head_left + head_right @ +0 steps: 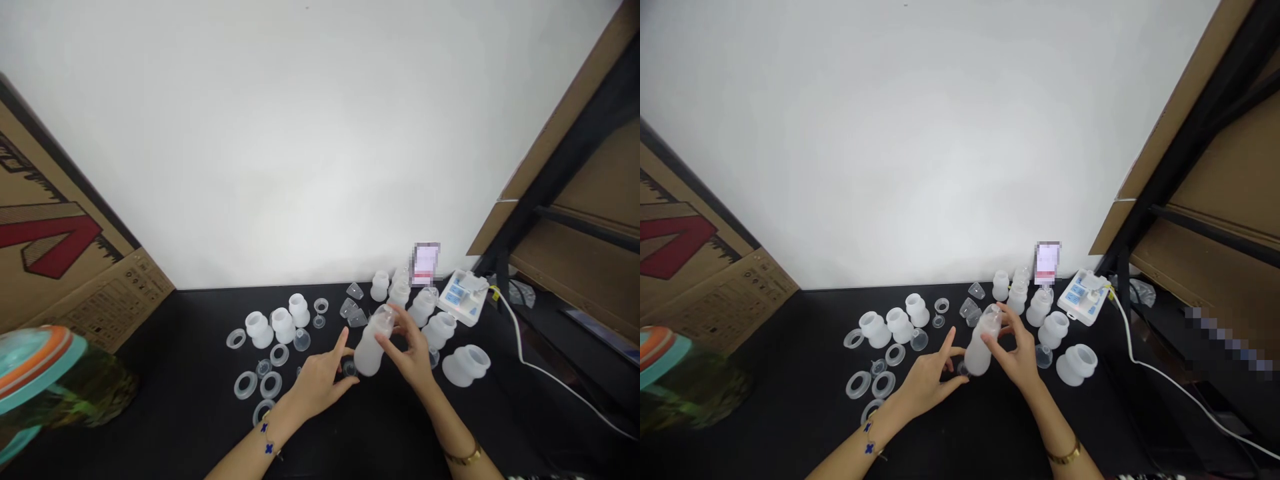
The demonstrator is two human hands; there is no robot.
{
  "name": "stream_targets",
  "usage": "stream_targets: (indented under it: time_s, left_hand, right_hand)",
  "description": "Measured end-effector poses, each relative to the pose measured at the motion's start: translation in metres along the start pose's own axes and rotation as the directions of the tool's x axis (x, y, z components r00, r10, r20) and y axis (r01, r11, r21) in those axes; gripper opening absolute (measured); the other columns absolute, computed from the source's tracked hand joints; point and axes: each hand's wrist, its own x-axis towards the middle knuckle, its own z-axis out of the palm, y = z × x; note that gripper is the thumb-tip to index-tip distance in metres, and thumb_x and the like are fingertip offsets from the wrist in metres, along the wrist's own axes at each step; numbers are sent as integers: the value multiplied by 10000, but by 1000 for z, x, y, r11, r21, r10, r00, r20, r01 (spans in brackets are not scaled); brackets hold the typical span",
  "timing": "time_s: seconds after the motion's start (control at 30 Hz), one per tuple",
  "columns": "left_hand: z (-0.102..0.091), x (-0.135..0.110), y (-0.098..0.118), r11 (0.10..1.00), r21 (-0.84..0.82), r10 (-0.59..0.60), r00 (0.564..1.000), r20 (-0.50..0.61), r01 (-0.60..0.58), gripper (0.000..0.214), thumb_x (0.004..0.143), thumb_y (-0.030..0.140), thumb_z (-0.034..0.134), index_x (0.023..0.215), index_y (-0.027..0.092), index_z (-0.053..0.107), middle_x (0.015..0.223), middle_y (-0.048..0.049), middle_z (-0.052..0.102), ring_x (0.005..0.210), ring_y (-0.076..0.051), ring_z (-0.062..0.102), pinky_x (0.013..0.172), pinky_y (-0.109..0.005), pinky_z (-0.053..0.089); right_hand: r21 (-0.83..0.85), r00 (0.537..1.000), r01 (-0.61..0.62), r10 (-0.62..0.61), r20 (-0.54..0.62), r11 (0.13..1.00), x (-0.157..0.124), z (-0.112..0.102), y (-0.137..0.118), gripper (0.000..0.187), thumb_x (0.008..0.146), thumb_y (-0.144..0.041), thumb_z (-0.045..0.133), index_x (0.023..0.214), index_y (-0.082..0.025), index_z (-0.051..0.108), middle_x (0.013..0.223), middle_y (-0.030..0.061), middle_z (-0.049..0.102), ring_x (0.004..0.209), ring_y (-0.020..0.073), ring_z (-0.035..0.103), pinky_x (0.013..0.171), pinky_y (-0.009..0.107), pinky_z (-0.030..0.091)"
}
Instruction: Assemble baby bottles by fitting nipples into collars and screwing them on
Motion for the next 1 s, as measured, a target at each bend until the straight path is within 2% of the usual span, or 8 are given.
stream_targets:
  time_s: [0.1, 0.23, 0.33, 0.43, 0.63, 1.0]
  left_hand:
    - [-1, 0, 3, 1000, 13, 13, 1000, -6, -13, 1031, 906, 297, 680, 1582, 331, -98, 1191, -33, 729, 784, -179, 721, 777, -337, 590]
    - [-1, -2, 5, 997, 43, 70, 997, 15, -70, 959, 928, 301, 650, 1587, 332, -45, 1153, -20, 738, 761, -169, 728, 748, -316, 596]
    - [0, -3, 5, 994, 49, 94, 995, 25, -95, 924, 943, 286, 630, 1589, 340, -28, 1145, -11, 736, 774, -168, 733, 754, -314, 599]
    - [0, -3, 4, 992, 60, 109, 994, 27, -110, 870, 959, 276, 604, 1593, 336, 13, 1136, -13, 735, 809, -173, 738, 777, -310, 598]
    - [-2, -1, 7, 974, 143, 174, 984, 30, -176, 708, 983, 256, 550, 1584, 300, 178, 1066, -39, 739, 876, -206, 746, 737, -289, 600]
    - [-3, -2, 8, 961, 191, 194, 980, 48, -199, 495, 1006, 251, 522, 1482, 261, 386, 1157, -67, 728, 914, -216, 744, 724, -298, 597]
  right_hand:
    - [-192, 992, -23, -2, -130, 981, 9, -8, 4, 552, 867, -477, 694, 1337, -227, 547, 1137, 118, 702, 795, 250, 695, 711, 412, 608]
    - [-377, 980, -123, 52, -195, 918, 18, -14, 11, 562, 883, -534, 640, 1320, -188, 571, 1119, 139, 712, 755, 252, 706, 668, 398, 606]
    - [-444, 977, -114, 18, -214, 889, 20, -15, 16, 530, 913, -526, 598, 1309, -173, 585, 1163, 156, 706, 853, 276, 715, 692, 394, 605]
    - [-477, 976, -90, -18, -218, 874, 20, -15, 19, 522, 932, -519, 568, 1319, -169, 583, 1185, 158, 704, 929, 295, 709, 688, 389, 605]
    - [-505, 980, -81, -23, -196, 859, 21, -15, 22, 513, 956, -493, 543, 1375, -198, 564, 1227, 142, 698, 908, 290, 713, 666, 385, 598]
    - [-500, 985, -70, -19, -171, 863, 22, -15, 21, 451, 977, -435, 531, 1365, -212, 586, 1288, 138, 669, 984, 303, 700, 711, 391, 586]
